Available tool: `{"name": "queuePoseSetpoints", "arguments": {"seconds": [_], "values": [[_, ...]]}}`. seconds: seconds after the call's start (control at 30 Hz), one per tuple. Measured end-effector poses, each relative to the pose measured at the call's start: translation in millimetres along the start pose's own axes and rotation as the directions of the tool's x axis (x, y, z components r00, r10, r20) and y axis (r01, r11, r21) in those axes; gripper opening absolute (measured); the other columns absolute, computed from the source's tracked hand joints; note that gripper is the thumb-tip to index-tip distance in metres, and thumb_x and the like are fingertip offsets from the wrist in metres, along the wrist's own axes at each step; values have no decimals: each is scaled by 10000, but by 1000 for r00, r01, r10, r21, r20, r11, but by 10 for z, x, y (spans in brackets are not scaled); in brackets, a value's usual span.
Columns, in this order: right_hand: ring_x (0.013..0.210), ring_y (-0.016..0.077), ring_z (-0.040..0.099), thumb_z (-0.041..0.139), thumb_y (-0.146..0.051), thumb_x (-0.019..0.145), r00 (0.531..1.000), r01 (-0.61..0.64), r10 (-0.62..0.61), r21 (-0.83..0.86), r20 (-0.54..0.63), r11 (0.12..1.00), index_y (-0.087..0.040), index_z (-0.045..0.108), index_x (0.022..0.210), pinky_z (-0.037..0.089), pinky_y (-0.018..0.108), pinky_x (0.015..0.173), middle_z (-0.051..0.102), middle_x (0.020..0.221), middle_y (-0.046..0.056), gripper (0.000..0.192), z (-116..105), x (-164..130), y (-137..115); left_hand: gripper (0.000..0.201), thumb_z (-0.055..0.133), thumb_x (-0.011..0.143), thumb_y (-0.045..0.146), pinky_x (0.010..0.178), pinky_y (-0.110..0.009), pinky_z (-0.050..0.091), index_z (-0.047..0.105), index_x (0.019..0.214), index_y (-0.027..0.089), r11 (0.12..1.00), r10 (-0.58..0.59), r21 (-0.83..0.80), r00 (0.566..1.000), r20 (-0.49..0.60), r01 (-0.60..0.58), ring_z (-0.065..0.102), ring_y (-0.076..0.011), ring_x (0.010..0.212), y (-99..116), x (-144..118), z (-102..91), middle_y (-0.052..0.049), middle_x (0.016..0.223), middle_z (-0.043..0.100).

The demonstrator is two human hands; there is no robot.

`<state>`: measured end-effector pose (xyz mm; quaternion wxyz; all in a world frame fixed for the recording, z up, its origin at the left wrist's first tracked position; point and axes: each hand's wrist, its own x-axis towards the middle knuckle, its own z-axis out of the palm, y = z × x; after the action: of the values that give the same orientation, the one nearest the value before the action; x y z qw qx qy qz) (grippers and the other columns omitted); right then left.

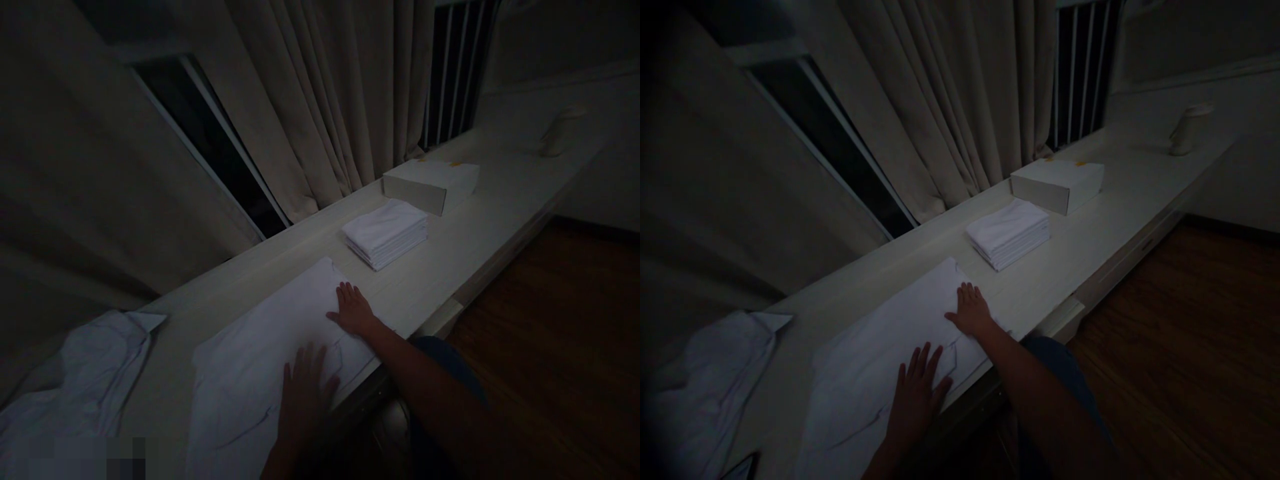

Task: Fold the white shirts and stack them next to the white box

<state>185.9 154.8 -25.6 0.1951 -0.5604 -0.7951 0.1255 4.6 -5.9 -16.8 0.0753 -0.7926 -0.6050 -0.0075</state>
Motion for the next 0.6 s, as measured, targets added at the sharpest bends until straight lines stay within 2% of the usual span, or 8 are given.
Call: {"name": "queuePoseSetpoints", "arguments": {"seconds": [0.17, 0.27, 0.33, 0.4, 0.47, 0.6], "values": [[1453, 310, 92, 287, -677, 911, 1000, 13, -12, -37, 24, 999, -12, 273, 1481, 40, 466, 1167, 187, 1551, 202, 875, 17, -28, 35, 589, 338, 941, 499, 1140, -569, 193, 243, 1493, 319, 1000, 11, -11, 1000, -14, -11, 131, -282, 1462, -7, 5, -4, -19, 1581, 219], [1436, 312, 176, 307, -644, 929, 999, 5, -5, -12, -34, 1000, -21, 340, 1455, 78, 468, 1162, 274, 1525, 208, 816, -101, 14, 7, 597, 345, 934, 514, 1140, -575, 188, 249, 1492, 321, 1000, 7, -27, 1000, -11, -7, 146, -288, 1459, -16, -1, 5, -25, 1578, 232], [1394, 291, 294, 316, -572, 962, 993, -16, 19, 30, -114, 999, -39, 414, 1417, 147, 432, 1153, 389, 1472, 200, 708, -218, 87, -5, 599, 343, 932, 522, 1143, -576, 180, 257, 1490, 322, 999, -3, -40, 1000, -10, 3, 143, -288, 1460, -15, -6, 6, -30, 1579, 228], [1312, 237, 425, 355, -442, 988, 984, -64, 78, 88, -161, 994, -83, 502, 1357, 241, 352, 1120, 515, 1384, 161, 535, -345, 220, -2, 596, 341, 931, 525, 1148, -573, 173, 259, 1488, 328, 998, -14, -58, 1000, -16, 13, 133, -284, 1462, -6, -9, -4, -27, 1584, 211], [1224, 187, 511, 413, -289, 974, 976, -134, 153, 130, -152, 982, -122, 573, 1286, 315, 276, 1063, 593, 1297, 122, 388, -457, 419, 11, 598, 343, 929, 529, 1153, -573, 168, 257, 1488, 334, 996, -20, -82, 1000, -20, 19, 128, -283, 1463, 5, -11, -25, -23, 1588, 197], [1156, 191, 566, 466, -152, 915, 959, -252, 266, 127, -100, 959, -108, 607, 1223, 380, 263, 992, 635, 1220, 135, 342, -571, 928, 9, 625, 347, 920, 555, 1153, -589, 159, 238, 1494, 334, 990, -35, -138, 999, -13, 33, 125, -295, 1462, 17, -23, -72, -27, 1589, 190]]}}
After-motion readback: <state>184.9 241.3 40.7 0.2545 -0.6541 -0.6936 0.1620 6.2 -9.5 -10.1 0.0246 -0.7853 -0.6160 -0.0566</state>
